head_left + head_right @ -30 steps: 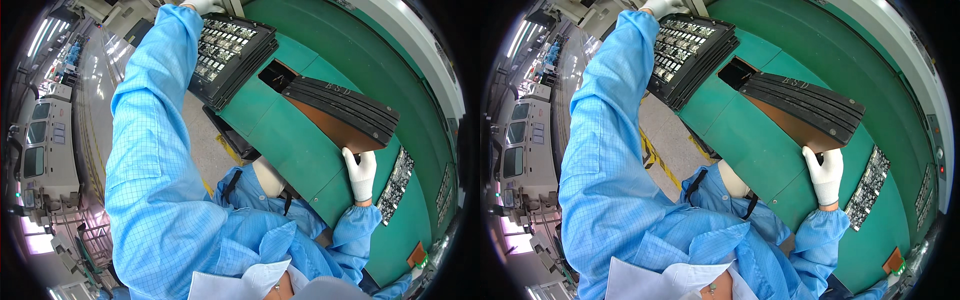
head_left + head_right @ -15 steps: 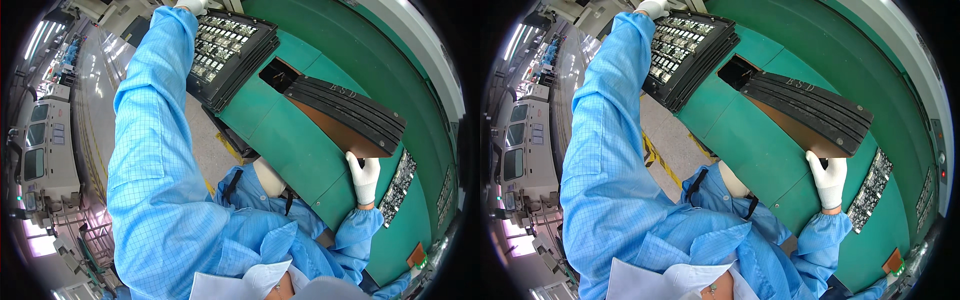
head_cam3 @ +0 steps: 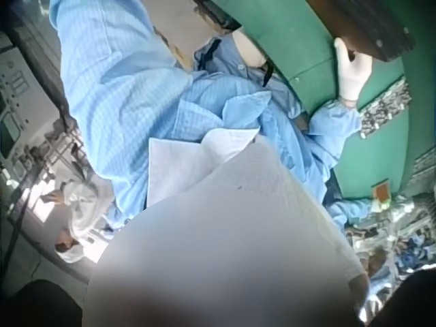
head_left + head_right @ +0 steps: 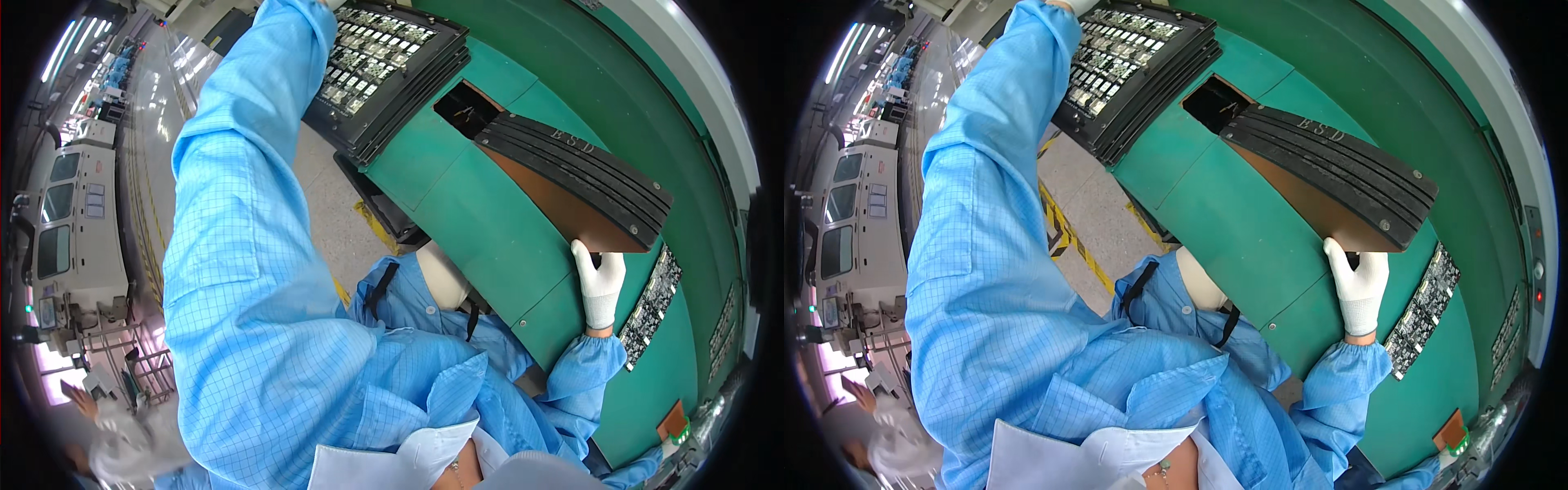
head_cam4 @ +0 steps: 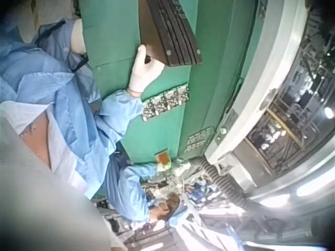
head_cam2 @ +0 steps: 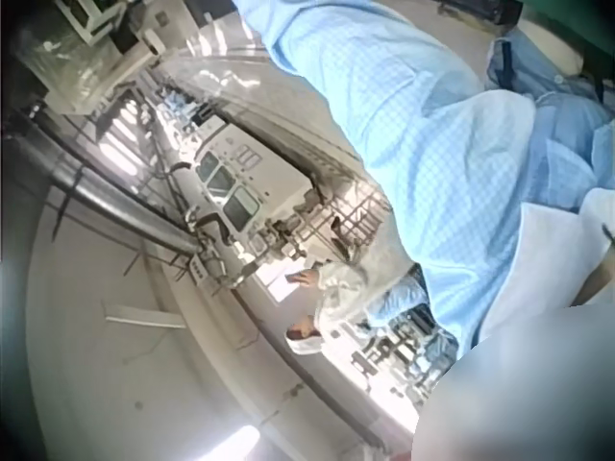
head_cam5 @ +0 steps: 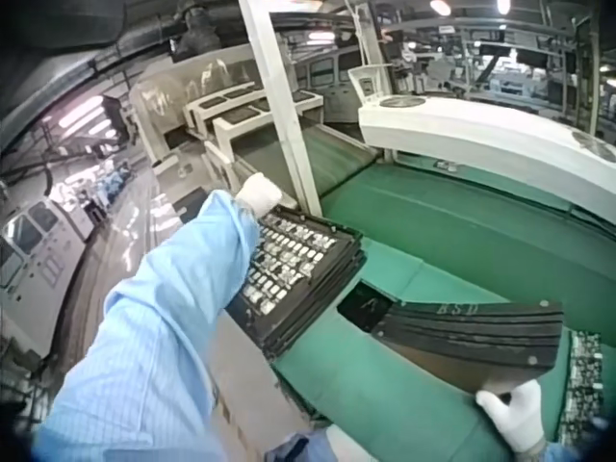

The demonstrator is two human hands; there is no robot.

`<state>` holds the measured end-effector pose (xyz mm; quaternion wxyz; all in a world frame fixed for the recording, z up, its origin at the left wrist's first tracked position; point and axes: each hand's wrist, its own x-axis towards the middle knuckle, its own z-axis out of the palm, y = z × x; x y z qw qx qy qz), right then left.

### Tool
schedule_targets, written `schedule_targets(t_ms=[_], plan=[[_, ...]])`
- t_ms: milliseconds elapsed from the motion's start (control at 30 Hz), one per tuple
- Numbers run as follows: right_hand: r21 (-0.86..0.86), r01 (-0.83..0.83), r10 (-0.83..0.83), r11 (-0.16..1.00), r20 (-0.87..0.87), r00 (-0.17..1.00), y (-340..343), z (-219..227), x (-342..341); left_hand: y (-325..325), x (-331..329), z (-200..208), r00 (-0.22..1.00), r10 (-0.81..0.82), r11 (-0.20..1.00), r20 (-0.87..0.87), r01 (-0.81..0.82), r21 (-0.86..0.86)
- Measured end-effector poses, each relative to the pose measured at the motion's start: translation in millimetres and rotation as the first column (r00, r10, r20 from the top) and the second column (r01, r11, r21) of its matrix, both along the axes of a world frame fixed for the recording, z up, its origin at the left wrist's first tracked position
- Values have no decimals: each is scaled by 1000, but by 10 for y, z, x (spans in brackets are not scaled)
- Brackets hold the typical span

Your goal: Picking up printed circuit boards from a tray and placing them onto an assembly line conveyor.

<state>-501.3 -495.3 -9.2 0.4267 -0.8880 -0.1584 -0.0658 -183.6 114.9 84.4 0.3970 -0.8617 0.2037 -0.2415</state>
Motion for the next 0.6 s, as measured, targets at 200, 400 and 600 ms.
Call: schedule_targets(t_ms=[200, 400, 600], plan=[[24, 29, -28, 999, -34, 999, -28, -10, -39, -950, -1233, 716, 997, -40, 973, -70, 23, -228], [51, 26, -24, 998, -27, 999, 19, -1, -20, -908, -2332, 763, 911, -362, 869, -198, 252, -425], [41, 56, -55, 998, -37, 998, -16, -36, -52, -879, -2489, 327, 861, -411, 865, -299, 265, -427]])
